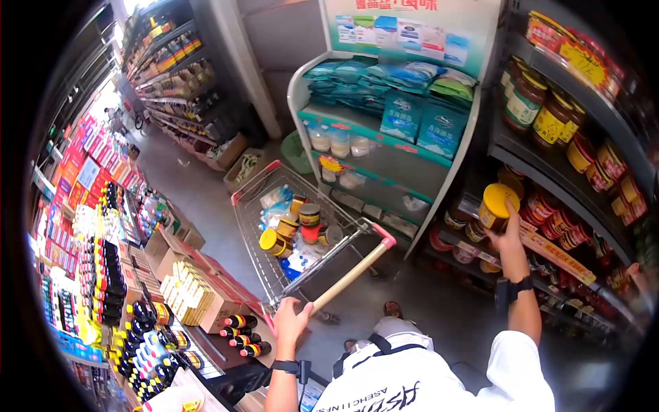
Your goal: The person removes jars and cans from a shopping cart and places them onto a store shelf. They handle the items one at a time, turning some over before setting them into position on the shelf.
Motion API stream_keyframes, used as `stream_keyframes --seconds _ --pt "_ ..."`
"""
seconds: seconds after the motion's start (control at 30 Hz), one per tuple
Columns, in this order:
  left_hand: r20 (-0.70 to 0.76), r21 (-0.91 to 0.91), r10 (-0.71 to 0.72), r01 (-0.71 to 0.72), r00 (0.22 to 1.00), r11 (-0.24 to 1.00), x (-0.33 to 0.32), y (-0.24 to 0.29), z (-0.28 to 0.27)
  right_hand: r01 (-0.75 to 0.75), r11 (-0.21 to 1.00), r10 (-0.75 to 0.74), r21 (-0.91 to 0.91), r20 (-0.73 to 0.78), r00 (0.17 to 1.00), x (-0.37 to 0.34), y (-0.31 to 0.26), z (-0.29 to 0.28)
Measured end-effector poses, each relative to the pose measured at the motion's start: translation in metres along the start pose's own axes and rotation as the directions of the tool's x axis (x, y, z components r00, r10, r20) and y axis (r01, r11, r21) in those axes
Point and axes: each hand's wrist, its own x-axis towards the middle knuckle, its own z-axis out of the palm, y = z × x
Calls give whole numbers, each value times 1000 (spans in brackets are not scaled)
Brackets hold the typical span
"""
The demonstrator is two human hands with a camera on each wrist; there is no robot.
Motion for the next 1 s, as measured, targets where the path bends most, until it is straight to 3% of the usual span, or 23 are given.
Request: stream_keyframes --seconds 0.13,0.2,0.23,0.27,0.3,0.33,0.47,0.6,0.7,0.8,0.9,0.93,1.0 --pt "-39 8 26 -25 999 1000 3 -8 12 13 1000 -11 12 -140 990 56 -42 -23" --pt "3 -13 -9 9 1000 1000 -3 -12 6 148 974 -158 -174 -45 986 83 -50 -46" --pt "-3 -36 -31 31 1000 999 4 -3 12 387 762 -357 -519 162 920 100 -54 -55" --pt "-102 -13 35 -37 994 999 3 1 13 576 223 -522 -786 403 752 110 -57 -67" --pt "-96 -7 29 -30 995 1000 0 4 11 588 -233 -572 -775 598 562 114 -60 -73" --pt "-98 1 35 -35 995 999 -1 7 8 580 -330 -567 -745 647 509 118 -61 -76" --pt "-157 17 116 -115 981 993 4 3 13 578 -440 -584 -687 708 397 155 -68 -89" --pt "-113 -23 54 -57 992 998 2 7 11 466 -432 -437 -772 632 640 153 -74 -91" --pt "-158 34 116 -112 981 993 3 6 11 476 -451 -447 -755 653 611 125 -79 -62" --pt "-128 -11 64 -66 990 998 1 7 7 511 -398 -445 -762 647 619 105 -76 -48" --pt "-98 -33 54 -58 994 998 3 6 4 480 -450 -436 -753 655 618 123 -77 -56" --pt "-113 -6 91 -92 989 996 4 9 0 433 -374 -431 -820 567 702 128 -77 -62" --pt "-110 -36 130 -135 985 990 7 6 2 466 -459 -429 -757 648 630 147 -76 -82"
